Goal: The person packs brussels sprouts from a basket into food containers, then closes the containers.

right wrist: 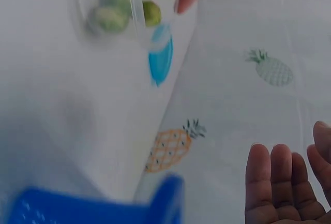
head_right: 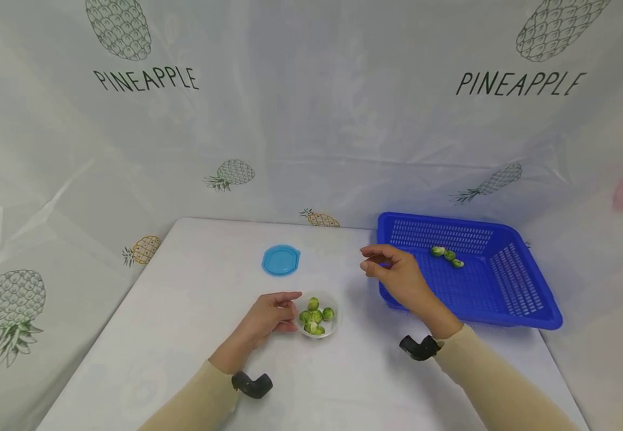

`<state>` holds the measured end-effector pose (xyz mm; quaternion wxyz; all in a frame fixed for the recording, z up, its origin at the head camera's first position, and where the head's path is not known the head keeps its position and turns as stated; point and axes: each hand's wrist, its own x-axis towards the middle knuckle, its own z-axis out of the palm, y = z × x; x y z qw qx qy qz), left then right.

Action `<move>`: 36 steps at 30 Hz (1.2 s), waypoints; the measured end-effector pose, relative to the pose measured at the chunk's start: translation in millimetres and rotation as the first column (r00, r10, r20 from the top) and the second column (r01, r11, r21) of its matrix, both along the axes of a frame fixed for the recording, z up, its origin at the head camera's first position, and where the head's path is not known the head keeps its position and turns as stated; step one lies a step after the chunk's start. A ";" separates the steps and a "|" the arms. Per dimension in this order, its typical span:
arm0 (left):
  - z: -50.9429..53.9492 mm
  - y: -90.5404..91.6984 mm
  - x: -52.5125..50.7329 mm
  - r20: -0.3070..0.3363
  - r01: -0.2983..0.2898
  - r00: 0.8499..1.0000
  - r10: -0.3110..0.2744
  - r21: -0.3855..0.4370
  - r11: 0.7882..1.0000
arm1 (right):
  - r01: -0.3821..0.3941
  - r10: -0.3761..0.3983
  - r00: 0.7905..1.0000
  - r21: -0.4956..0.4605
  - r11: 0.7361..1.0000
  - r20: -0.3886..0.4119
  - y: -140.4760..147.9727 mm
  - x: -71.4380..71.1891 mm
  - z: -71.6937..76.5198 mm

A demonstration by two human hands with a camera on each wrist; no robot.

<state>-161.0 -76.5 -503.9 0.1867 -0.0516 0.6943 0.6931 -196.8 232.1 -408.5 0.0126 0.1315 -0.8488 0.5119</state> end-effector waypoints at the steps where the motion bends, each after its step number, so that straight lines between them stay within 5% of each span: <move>1: 0.0 -0.2 -0.1 0.000 -0.002 1.000 0.002 0.000 1.000 | 0.006 -0.006 1.000 0.027 1.000 -0.001 4.5 -2.4 4.9; 8: 0.3 -1.7 -1.2 0.002 -0.011 1.000 0.011 0.010 1.000 | 0.028 -0.028 1.000 0.154 0.988 0.003 35.3 -21.8 34.2; 15: -1.2 -2.9 -3.0 0.002 -0.019 1.000 0.019 0.019 1.000 | 0.002 -0.002 1.000 0.221 0.975 0.000 61.6 -46.3 43.7; 23: -0.6 -2.8 -2.3 -0.007 -0.017 1.000 0.017 0.020 1.000 | -0.039 0.017 0.997 0.287 0.957 0.077 88.9 -73.0 39.4; 36: 1.3 0.4 0.7 -0.001 -0.024 1.000 0.024 0.022 0.999 | -0.058 0.033 0.996 0.330 0.942 0.080 129.9 -106.6 11.2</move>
